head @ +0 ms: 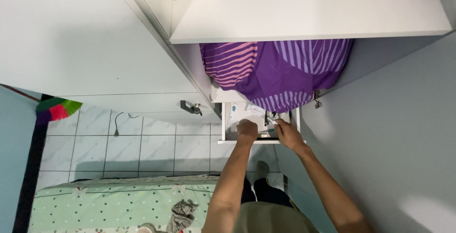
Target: The person removes several items from a white drawer, including books, a small portable fan, and some electronic cables, and places them onto a bed.
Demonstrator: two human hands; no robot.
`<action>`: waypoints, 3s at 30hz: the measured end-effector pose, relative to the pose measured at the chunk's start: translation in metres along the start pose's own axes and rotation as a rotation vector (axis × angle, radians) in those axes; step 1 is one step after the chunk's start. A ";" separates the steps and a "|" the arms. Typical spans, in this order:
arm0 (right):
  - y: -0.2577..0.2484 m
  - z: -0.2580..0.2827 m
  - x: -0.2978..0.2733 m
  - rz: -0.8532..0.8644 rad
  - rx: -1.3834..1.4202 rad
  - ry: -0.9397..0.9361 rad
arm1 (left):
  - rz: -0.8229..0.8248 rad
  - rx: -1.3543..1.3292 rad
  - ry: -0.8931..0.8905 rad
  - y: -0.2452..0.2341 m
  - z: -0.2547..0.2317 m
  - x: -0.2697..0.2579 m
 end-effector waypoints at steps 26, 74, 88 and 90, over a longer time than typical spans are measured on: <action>0.002 0.034 -0.021 -0.276 0.572 0.067 | -0.391 -0.978 0.050 -0.062 0.005 -0.144; 0.529 0.239 -0.191 0.906 -0.229 -0.653 | -0.728 -1.631 -1.168 0.386 0.210 -0.486; 0.841 0.157 -0.247 1.195 -0.617 -0.794 | -0.947 -2.019 -1.534 0.610 0.257 -0.549; 0.909 0.112 -0.211 1.119 -0.851 -0.814 | -0.907 -1.962 -1.645 0.661 0.264 -0.526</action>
Point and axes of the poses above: each hand's wrist, its own x-axis towards the middle knuckle, its own y-axis out of the palm, z = x × y, the point moved 5 cm from there along x, towards the middle knuckle, and after that the axes turned 2 degrees about -y, right-handed, at the moved point
